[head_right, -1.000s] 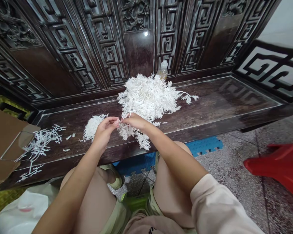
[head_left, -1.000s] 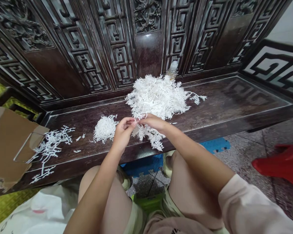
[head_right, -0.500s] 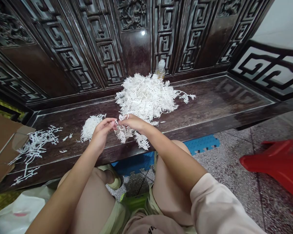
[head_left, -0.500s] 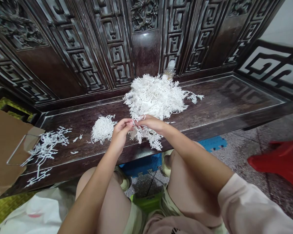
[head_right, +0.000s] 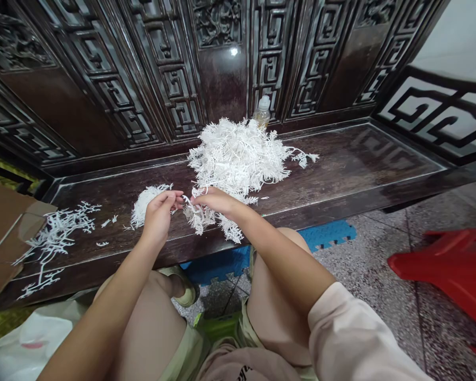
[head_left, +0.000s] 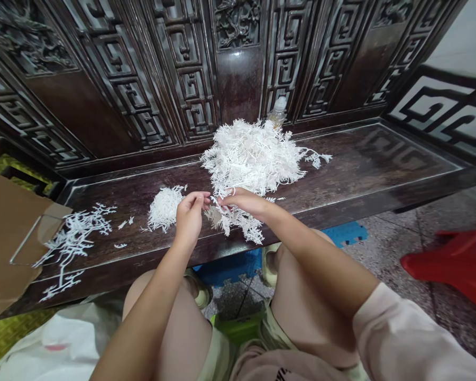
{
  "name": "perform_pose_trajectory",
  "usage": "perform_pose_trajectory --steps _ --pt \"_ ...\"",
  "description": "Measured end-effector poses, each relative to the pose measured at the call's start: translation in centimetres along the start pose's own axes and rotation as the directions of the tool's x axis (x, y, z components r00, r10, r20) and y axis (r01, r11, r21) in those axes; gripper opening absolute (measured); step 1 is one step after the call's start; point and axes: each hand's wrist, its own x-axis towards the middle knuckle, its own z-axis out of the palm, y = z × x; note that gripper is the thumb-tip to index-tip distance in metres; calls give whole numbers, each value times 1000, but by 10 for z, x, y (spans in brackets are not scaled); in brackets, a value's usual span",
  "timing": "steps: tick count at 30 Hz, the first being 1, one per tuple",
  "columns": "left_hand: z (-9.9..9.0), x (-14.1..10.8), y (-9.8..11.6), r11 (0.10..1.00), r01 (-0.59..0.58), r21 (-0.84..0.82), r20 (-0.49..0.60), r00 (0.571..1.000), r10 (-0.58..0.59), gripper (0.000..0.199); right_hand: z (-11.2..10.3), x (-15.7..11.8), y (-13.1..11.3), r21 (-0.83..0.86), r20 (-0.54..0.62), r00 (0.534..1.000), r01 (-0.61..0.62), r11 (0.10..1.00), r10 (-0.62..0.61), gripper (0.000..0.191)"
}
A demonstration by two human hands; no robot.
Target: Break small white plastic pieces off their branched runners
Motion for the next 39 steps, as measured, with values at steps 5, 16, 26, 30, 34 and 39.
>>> perform_pose_trajectory --steps 5,16,26,30,34,39 --pt "0 1 1 999 33 -13 23 999 -32 21 0 -1 -2 -8 3 1000 1 1000 -1 6" --pt "-1 1 -3 997 76 10 25 997 -77 24 2 -1 -2 -18 -4 1000 -6 1000 6 5" --pt "1 0 -5 972 -51 231 181 983 9 25 5 0 2 -202 48 999 4 979 5 8" --pt "2 2 -12 906 -55 420 220 975 -43 32 5 2 7 -376 155 988 69 924 -11 6" --pt "0 2 -12 872 -115 476 276 961 -24 28 5 1 8 -384 209 978 87 919 -6 5" --pt "-5 -2 1 887 -134 442 246 969 24 15 2 0 10 -254 187 982 32 967 16 15"
